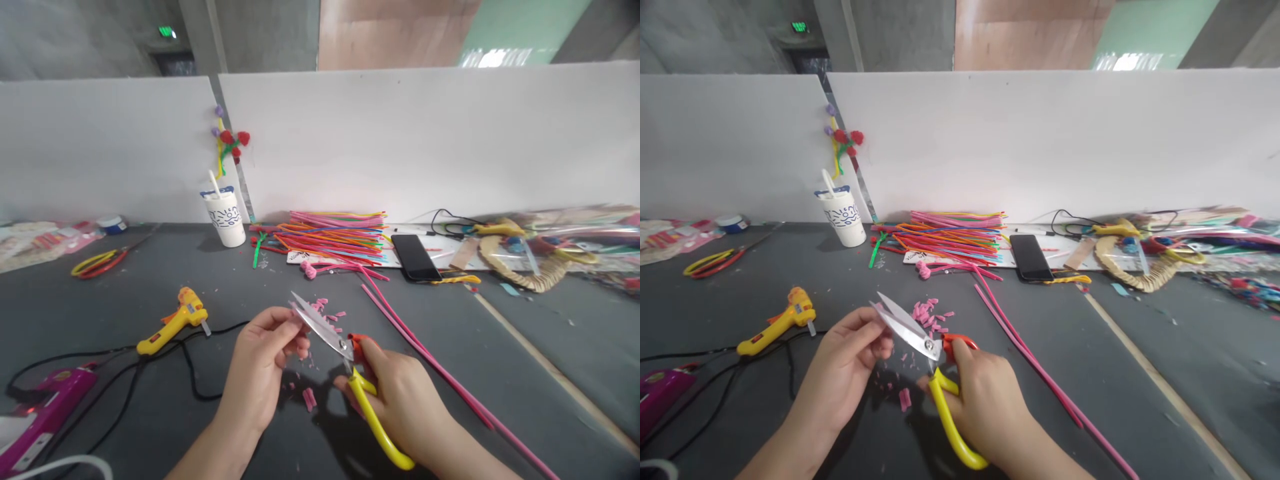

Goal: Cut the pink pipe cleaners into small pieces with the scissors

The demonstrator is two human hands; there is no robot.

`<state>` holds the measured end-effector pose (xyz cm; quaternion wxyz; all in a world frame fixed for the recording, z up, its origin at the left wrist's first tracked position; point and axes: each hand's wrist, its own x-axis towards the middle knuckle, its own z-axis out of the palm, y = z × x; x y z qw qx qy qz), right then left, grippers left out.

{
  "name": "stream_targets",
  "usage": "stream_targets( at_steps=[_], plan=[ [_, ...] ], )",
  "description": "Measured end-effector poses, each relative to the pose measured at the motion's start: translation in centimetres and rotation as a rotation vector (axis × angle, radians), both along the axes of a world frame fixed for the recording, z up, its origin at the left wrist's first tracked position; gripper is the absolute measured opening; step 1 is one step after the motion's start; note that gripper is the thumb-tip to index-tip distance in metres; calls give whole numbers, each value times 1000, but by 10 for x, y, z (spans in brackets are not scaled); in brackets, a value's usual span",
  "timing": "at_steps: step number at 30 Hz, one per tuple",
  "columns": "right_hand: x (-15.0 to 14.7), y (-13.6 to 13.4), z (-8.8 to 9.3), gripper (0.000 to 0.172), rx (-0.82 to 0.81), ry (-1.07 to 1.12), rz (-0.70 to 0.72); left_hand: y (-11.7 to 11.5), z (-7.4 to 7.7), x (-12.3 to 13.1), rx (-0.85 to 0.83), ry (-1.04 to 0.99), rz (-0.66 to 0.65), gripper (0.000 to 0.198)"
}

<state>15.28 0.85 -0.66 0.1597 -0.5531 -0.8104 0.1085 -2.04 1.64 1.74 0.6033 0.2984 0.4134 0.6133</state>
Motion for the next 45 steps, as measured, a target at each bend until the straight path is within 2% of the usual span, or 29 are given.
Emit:
stream_targets(
  at_steps=[5,13,22,28,32,37,45],
  plan=[
    [1,1,-7,23,104,-66,16,1,0,0,3,-48,19,3],
    [-2,-1,-8,24,101,-92,28,0,-1,0,19,-58,12,6],
    [2,1,-6,30,21,-112,6,-1,-1,-2,44,57,33,6],
    [0,5,-2,35,-127,-30,-69,0,1,-1,31,34,9,7],
    [1,3,-3,30,-61,-41,-8,2,0,-2,10,-8,5,4],
    [1,0,-7,27,25,-91,-9,4,-3,-2,33,-41,51,2],
    [-3,-2,-12,26,100,-81,14,-1,-4,1,14,-96,55,7]
  ],
)
